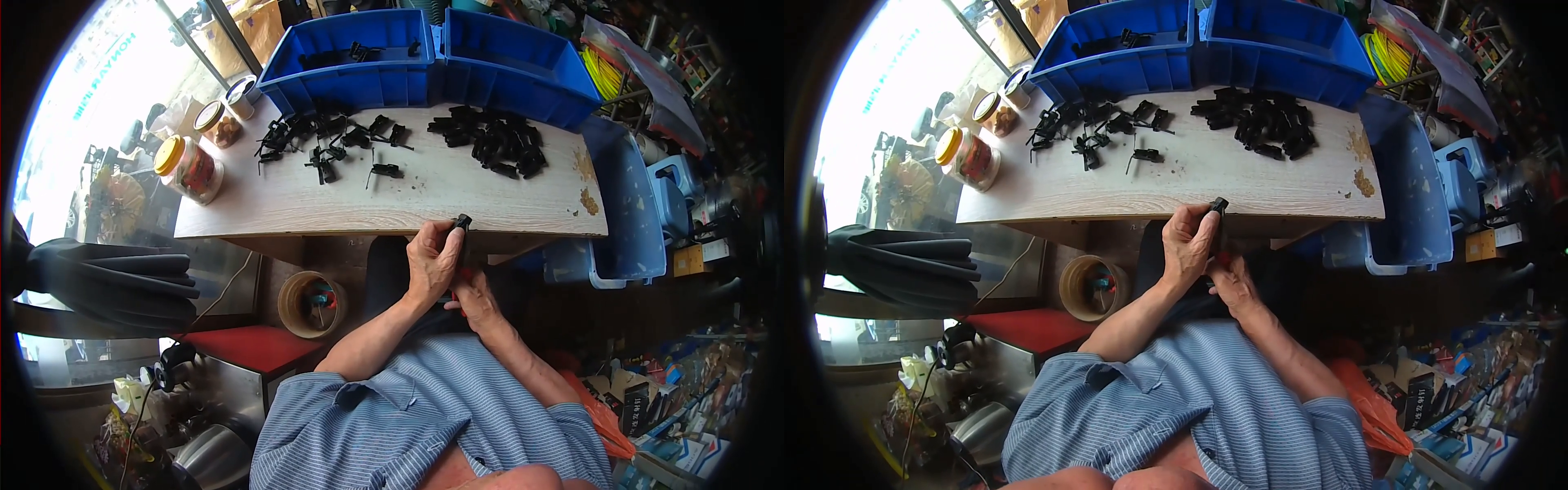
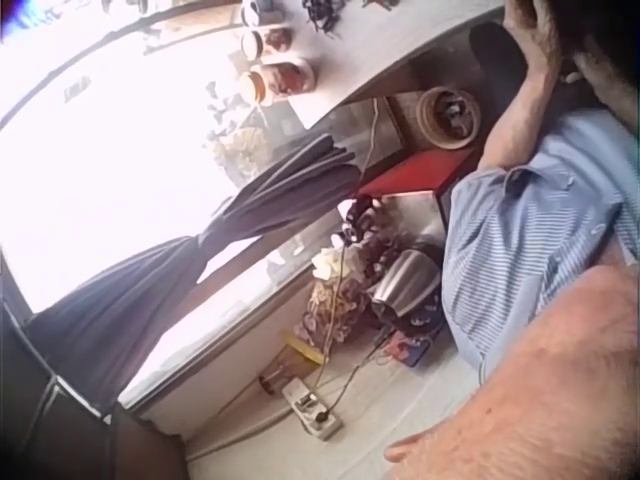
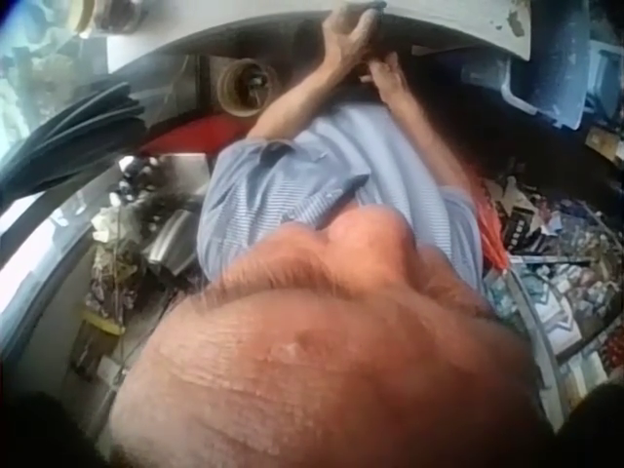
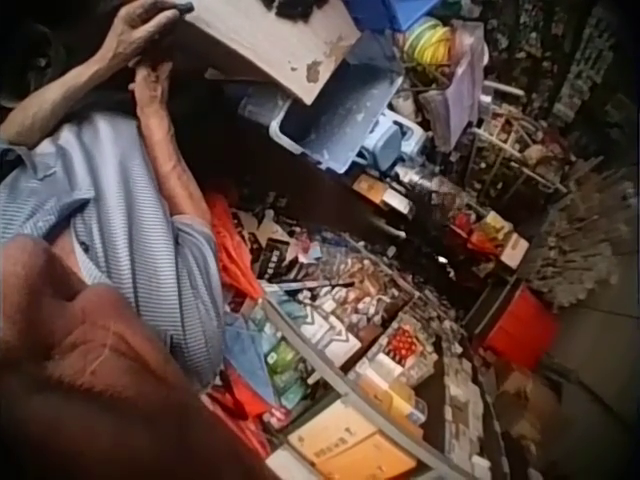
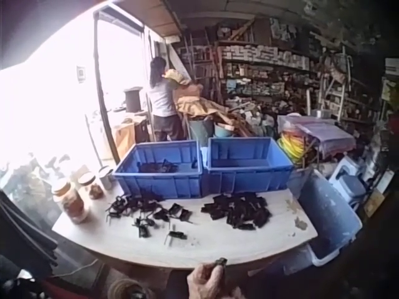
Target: Assembling small black plastic components manually at a factory workstation.
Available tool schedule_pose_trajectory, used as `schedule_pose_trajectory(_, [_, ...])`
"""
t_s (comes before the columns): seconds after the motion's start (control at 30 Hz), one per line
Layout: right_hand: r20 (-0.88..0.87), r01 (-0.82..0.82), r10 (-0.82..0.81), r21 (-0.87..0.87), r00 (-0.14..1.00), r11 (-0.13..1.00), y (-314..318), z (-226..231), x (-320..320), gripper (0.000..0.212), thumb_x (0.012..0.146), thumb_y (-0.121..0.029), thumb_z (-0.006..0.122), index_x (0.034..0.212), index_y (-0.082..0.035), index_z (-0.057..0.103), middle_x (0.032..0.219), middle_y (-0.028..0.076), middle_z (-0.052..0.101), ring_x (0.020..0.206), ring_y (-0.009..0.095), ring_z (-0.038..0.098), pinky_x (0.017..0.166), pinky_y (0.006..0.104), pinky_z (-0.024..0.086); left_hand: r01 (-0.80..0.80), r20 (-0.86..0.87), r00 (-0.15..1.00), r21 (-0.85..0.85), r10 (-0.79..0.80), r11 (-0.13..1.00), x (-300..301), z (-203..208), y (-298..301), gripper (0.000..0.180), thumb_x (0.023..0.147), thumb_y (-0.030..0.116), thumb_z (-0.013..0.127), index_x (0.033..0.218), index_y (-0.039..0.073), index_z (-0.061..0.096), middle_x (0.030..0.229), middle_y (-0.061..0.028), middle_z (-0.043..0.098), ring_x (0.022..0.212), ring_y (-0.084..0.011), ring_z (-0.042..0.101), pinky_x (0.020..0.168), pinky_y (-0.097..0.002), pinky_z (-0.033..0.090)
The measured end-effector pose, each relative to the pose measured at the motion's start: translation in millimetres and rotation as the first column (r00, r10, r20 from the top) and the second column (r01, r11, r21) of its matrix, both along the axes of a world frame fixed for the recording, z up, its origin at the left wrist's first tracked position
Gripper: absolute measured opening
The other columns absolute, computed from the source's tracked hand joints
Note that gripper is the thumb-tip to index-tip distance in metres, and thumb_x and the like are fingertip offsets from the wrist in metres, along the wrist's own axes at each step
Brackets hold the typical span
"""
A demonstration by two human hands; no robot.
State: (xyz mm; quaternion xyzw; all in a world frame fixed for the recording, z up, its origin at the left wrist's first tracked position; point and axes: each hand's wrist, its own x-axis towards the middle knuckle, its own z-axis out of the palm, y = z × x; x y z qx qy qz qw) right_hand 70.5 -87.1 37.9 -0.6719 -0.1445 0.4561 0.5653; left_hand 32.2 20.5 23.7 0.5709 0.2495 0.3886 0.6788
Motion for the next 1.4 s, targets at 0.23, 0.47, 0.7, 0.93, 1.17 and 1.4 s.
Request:
schedule_pose_trajectory(0.23, [-0.007,0.043,-0.043,0.043,0.999,0.998,2.4,-6.2,-5.0,0.047,0.085,-0.027,0.057,0.123,-0.002,0.05,0.096,0.011,0.064,0.082,0.018,0.065,0.052,0.0286,0.052,0.02,-0.051,0.999,0.054,-0.017,0.998,-2.5,1.4,-0.8,0.013,0.093,0.005,0.064,0.103,-0.002,0.061,0.088,-0.0007,0.064,0.078,-0.0035,0.054,0.07,-0.0186,0.046])
schedule_pose_trajectory(0.47, [-0.049,0.137,-0.132,0.103,0.99,0.985,5.3,-13.1,-5.8,0.045,0.091,-0.033,0.055,0.123,-0.002,0.05,0.089,0.009,0.062,0.075,0.016,0.064,0.052,0.0288,0.057,-0.022,0.033,0.999,0.031,0.021,0.999,0.2,-0.6,-8.1,0.016,0.093,0.006,0.065,0.106,-0.002,0.061,0.09,-0.0005,0.064,0.081,-0.0034,0.054,0.072,-0.0185,0.046])
schedule_pose_trajectory(0.7, [-0.208,0.054,-0.026,0.133,0.978,0.99,0.0,-5.2,0.4,0.039,0.091,-0.04,0.06,0.108,-0.004,0.055,0.071,0.004,0.057,0.053,0.011,0.055,0.047,0.0291,0.057,0.024,-0.058,0.998,0.129,-0.016,0.991,4.2,7.8,-8.8,0.018,0.091,0.007,0.068,0.103,-0.003,0.06,0.081,-0.0028,0.064,0.074,-0.0043,0.054,0.067,-0.0208,0.047])
schedule_pose_trajectory(0.93, [-0.225,0.142,-0.096,0.2,0.97,0.969,-0.2,-3.3,3.8,0.042,0.088,-0.04,0.063,0.11,-0.005,0.055,0.073,0.003,0.057,0.059,0.011,0.059,0.048,0.0305,0.058,0.04,-0.108,0.994,0.183,-0.02,0.982,11.4,19.1,-8.6,0.018,0.09,0.008,0.068,0.102,-0.004,0.06,0.081,-0.0035,0.065,0.073,-0.0045,0.053,0.066,-0.0216,0.047])
schedule_pose_trajectory(1.17, [-0.336,0.261,-0.196,0.162,0.921,0.952,-3.7,-19.7,8.9,0.029,0.087,-0.036,0.065,0.095,-0.008,0.059,0.07,0.003,0.056,0.059,0.014,0.06,0.049,0.036,0.059,0.09,-0.25,0.968,0.433,0.023,0.897,51.1,44.7,19.6,0.023,0.089,0.011,0.069,0.106,-0.001,0.06,0.076,-0.0164,0.067,0.067,-0.0193,0.065,0.062,-0.0281,0.051])
schedule_pose_trajectory(1.4, [-0.368,0.35,-0.293,0.1,0.883,0.931,-3.8,-15.1,8.3,0.017,0.088,-0.027,0.059,0.09,-0.01,0.056,0.065,0.003,0.053,0.057,0.017,0.059,0.05,0.0417,0.059,-0.039,-0.043,0.99,0.836,0.135,0.548,68.8,59.9,72.2,0.044,0.08,0.004,0.065,0.123,0.003,0.056,0.122,-0.0169,0.059,0.111,-0.0345,0.056,0.094,-0.0438,0.047])
